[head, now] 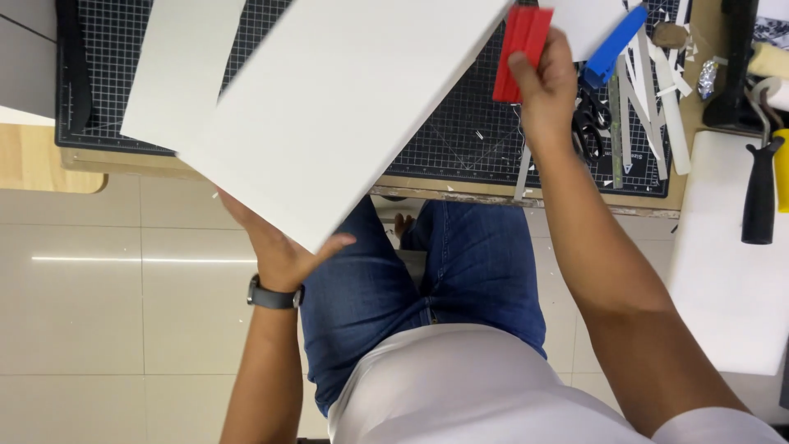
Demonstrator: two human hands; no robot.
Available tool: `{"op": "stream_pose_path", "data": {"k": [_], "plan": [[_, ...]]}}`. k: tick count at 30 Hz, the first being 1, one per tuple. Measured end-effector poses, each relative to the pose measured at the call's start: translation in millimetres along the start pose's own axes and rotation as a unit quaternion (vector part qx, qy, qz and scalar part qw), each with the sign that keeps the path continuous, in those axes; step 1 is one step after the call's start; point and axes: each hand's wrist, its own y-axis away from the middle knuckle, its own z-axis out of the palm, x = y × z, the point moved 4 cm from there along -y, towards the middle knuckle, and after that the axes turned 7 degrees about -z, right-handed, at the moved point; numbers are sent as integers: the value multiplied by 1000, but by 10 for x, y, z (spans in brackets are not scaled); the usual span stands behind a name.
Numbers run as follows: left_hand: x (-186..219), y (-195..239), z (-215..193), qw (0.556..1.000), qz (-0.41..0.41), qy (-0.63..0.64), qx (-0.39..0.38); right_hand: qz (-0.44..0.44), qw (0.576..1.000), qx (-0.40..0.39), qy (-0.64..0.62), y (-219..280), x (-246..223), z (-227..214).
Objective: Refining the edges of a handmade box by trimming excess paper with scissors and smoothing the seams with a scraper and bone folder.
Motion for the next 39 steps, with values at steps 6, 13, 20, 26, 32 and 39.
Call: {"op": "stream_pose_path", "data": {"k": [6,13,20,26,32,39], "plan": [[300,-194,175,995,10,95,-35,-40,969,-69,234,174,122,80],[211,-5,457,996,76,-40,35,-204,839,-67,500,-99,795,358],[196,-3,497,997,63,-12,32,-204,827,-112,511,654,340,875],[156,53,494,998,48,10,28,-245,803,-155,522,566,250,819],[25,19,542,998,34,34,38,-314,729,-54,606,6,771,449],[-1012,583,358,998,10,55,30,-287,737,-15,611,-111,1158,354]]}}
